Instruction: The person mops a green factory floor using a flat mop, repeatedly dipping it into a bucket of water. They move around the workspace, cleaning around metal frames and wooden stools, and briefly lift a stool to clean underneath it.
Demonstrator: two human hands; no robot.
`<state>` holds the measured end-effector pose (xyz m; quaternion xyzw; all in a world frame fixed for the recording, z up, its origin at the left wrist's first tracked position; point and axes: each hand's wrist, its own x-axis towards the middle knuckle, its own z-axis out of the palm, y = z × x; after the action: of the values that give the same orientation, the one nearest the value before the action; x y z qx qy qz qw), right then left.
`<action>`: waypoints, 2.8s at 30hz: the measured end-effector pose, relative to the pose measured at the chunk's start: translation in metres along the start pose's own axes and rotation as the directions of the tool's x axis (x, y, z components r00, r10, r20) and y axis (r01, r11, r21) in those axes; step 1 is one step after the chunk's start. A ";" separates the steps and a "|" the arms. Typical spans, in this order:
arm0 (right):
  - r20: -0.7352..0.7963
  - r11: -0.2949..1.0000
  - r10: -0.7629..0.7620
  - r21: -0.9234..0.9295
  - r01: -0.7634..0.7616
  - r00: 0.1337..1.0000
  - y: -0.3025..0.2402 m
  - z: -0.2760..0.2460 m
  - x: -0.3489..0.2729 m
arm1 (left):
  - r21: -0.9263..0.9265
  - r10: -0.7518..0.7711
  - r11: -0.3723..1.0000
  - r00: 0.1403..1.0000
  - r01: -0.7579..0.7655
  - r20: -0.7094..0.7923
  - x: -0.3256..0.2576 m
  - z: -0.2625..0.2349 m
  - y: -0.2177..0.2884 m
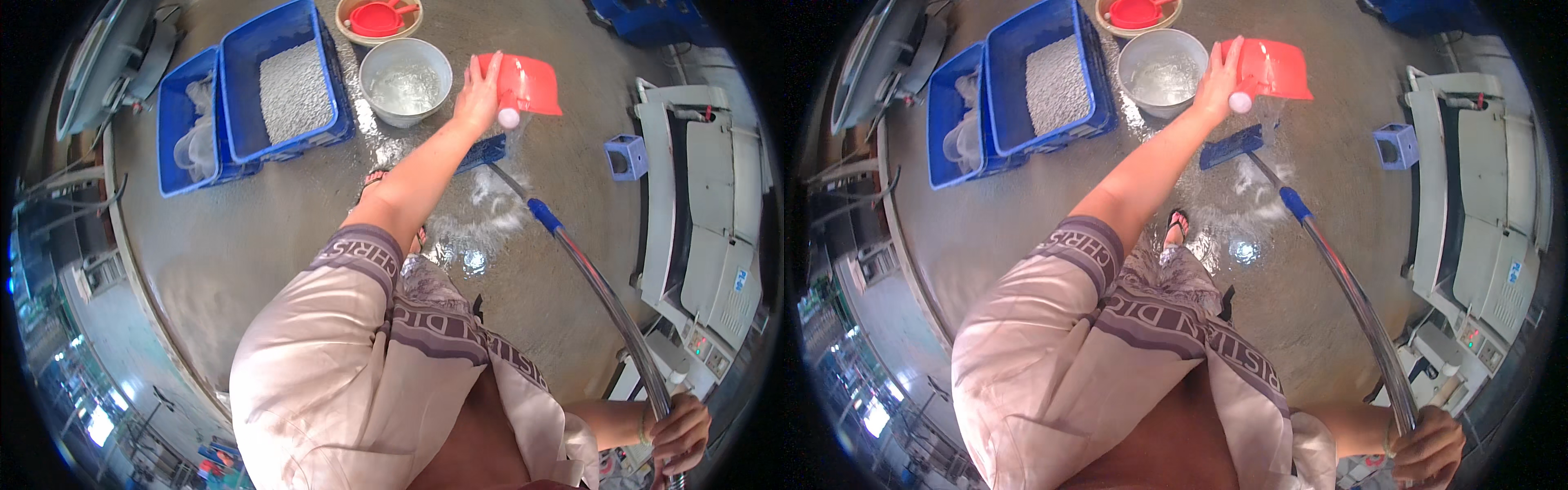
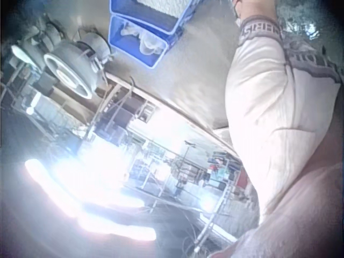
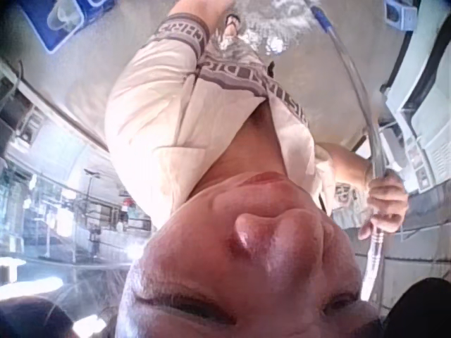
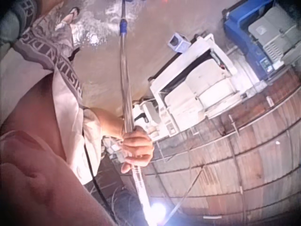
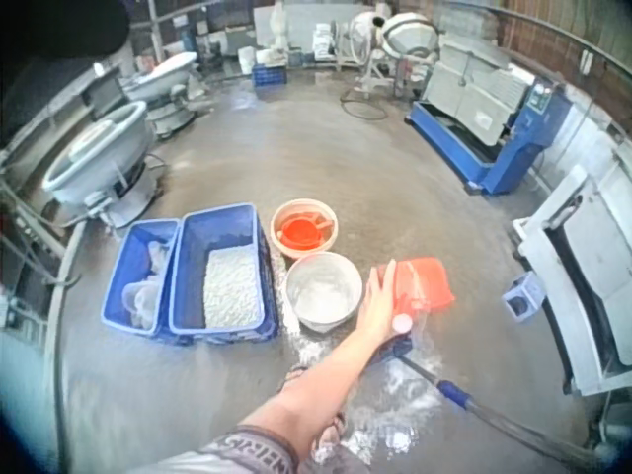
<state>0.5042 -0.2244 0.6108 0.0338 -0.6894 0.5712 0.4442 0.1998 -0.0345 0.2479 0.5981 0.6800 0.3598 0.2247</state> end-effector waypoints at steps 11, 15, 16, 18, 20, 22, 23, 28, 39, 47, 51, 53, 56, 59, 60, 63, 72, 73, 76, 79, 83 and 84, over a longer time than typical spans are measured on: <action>-0.119 0.987 -0.022 -0.162 0.002 0.993 -0.009 0.016 -0.017 | 0.056 -0.295 0.951 0.947 0.304 -0.127 -0.003 -0.078 -0.012; -0.100 0.990 0.000 -0.141 -0.014 0.995 -0.013 0.013 -0.029 | -0.244 -0.451 0.883 0.869 0.401 -0.203 -0.004 -0.061 -0.066; -0.123 0.989 -0.018 -0.145 0.000 0.992 -0.011 0.013 -0.029 | -0.356 -0.552 0.807 0.816 0.471 -0.171 0.001 -0.062 -0.074; -0.170 0.975 -0.053 -0.223 0.014 0.984 -0.006 0.007 -0.026 | -0.609 -0.709 0.590 0.701 0.530 -0.077 0.006 -0.062 -0.087; -0.204 0.965 -0.077 -0.260 0.022 0.976 0.001 0.002 -0.018 | -0.692 -0.604 0.642 0.774 0.330 -0.190 0.002 -0.078 -0.103; -0.198 0.955 -0.090 -0.294 0.029 0.976 0.010 -0.001 -0.007 | -0.617 -0.489 0.754 0.819 0.225 -0.300 -0.015 -0.100 -0.119; -0.177 0.953 -0.092 -0.301 0.035 0.980 0.015 -0.004 0.001 | -0.540 -0.439 0.815 0.833 0.210 -0.337 -0.041 -0.118 -0.126; -0.114 0.998 0.027 -0.046 -0.033 0.993 0.026 0.000 0.043 | 0.085 -0.529 0.837 0.840 0.540 -0.122 -0.315 -0.120 -0.199; -0.718 0.809 -0.218 -0.512 -0.289 0.661 0.168 0.086 0.095 | -0.235 -0.872 -0.448 -0.480 0.863 -0.099 -0.873 -0.159 -0.124; -0.676 0.816 -0.204 -0.517 -0.258 0.708 0.208 0.269 0.139 | -0.477 -0.949 0.004 -0.146 0.879 -0.278 -0.888 -0.179 -0.119; -0.578 0.814 -0.302 -0.570 -0.111 0.758 0.195 0.377 0.162 | -0.797 -0.952 -0.169 -0.307 0.580 -0.021 -0.931 -0.228 -0.105; -0.534 0.808 -0.338 -0.587 -0.052 0.775 0.195 0.423 0.174 | -0.834 -0.898 -0.237 -0.439 0.498 -0.006 -0.980 -0.228 -0.117; -0.444 0.765 -0.418 -0.643 0.044 0.793 0.200 0.488 0.198 | -0.786 -0.819 -0.317 -0.572 0.531 -0.056 -1.039 -0.231 -0.141; -0.428 0.794 -0.383 -0.606 0.055 0.819 0.227 0.540 0.219 | -0.869 -0.763 -0.308 -0.646 0.389 -0.018 -1.081 -0.227 -0.188; -0.455 0.811 -0.369 -0.584 0.041 0.811 0.231 0.551 0.225 | -0.893 -0.790 -0.290 -0.613 0.346 0.019 -1.075 -0.251 -0.208; -0.455 0.979 -0.103 -0.204 0.009 0.884 0.251 0.648 0.236 | -0.939 -0.810 -0.270 -0.578 0.213 0.102 -1.072 -0.301 -0.221; -0.256 1.000 0.009 0.026 -0.002 0.967 0.330 0.857 0.382 | -0.973 -0.765 -0.180 -0.602 -0.142 0.229 -1.078 -0.399 -0.271; -0.228 0.999 0.018 0.034 -0.010 0.973 0.349 0.871 0.402 | -0.972 -0.751 -0.196 -0.618 -0.127 0.232 -1.087 -0.402 -0.275; -0.111 0.996 0.075 0.057 -0.069 0.991 0.408 0.934 0.435 | -0.941 -0.679 -0.172 -0.657 -0.291 0.328 -1.106 -0.399 -0.281; -0.151 0.992 0.107 0.087 -0.095 0.983 0.427 1.033 0.448 | -0.874 -0.619 -0.206 -0.633 -0.440 0.464 -1.113 -0.427 -0.291; -0.074 0.977 0.107 0.192 -0.091 0.992 0.445 1.144 0.473 | -0.781 -0.575 -0.277 -0.554 -0.560 0.602 -1.138 -0.465 -0.348; -0.047 0.970 0.118 0.218 -0.105 0.992 0.452 1.173 0.479 | -0.774 -0.579 -0.280 -0.544 -0.568 0.608 -1.149 -0.475 -0.364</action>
<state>-0.7083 -0.8062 0.6357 0.0258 -0.6111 0.6670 0.4254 -0.1762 -1.2687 0.1329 -0.7570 0.3496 0.5410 0.1095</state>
